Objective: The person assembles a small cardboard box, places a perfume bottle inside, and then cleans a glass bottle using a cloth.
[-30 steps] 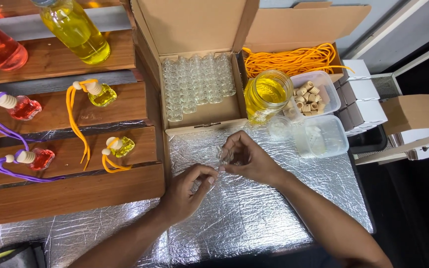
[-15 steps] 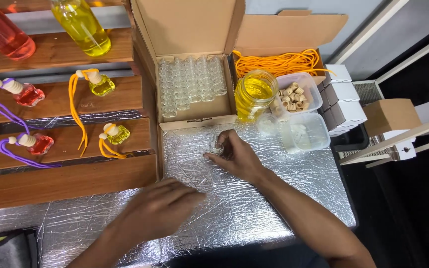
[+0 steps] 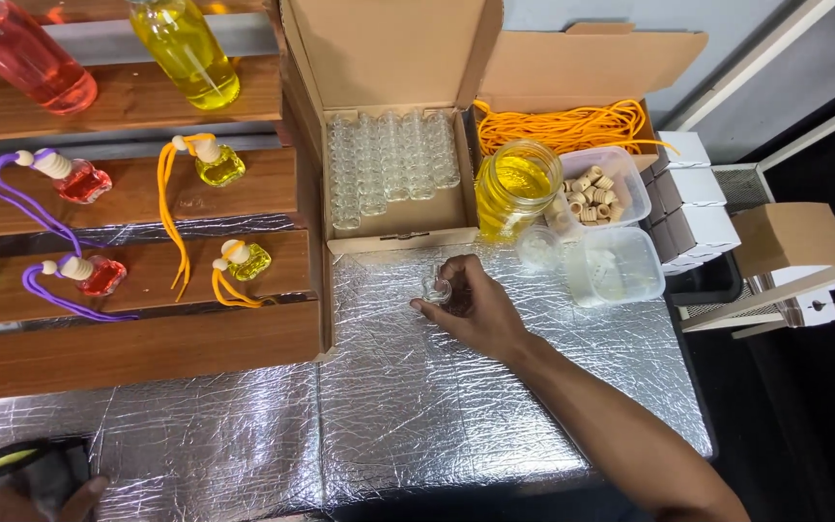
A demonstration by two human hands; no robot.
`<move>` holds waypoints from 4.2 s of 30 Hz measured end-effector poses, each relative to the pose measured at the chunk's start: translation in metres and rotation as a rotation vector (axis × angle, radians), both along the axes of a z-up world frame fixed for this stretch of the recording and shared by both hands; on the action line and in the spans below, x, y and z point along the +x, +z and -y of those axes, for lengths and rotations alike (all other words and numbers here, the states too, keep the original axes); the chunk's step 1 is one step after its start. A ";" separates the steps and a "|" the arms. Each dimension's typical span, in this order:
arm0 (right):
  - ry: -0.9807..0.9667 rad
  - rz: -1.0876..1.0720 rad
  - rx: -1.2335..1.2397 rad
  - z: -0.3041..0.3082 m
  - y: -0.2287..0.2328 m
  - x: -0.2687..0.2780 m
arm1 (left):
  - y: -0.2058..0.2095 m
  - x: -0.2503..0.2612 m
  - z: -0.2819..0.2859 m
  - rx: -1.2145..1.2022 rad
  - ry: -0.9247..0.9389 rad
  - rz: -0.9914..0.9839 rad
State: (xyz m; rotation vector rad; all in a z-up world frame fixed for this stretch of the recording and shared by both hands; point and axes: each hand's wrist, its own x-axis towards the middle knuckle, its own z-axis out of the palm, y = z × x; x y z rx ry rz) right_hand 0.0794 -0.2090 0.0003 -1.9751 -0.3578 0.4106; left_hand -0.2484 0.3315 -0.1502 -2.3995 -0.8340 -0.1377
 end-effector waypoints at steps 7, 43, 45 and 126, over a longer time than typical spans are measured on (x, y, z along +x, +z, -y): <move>-0.019 0.146 0.043 0.001 -0.018 -0.002 | 0.027 0.061 -0.001 -0.523 -0.126 -0.215; 0.029 0.493 0.445 0.007 -0.018 -0.038 | 0.144 0.275 0.356 -0.674 -1.058 -0.124; 0.033 0.432 0.406 0.007 -0.017 -0.040 | 0.143 0.279 0.361 -0.651 -1.020 -0.115; 0.104 0.690 0.159 0.008 -0.004 0.001 | 0.116 0.290 0.343 -2.426 -0.443 0.111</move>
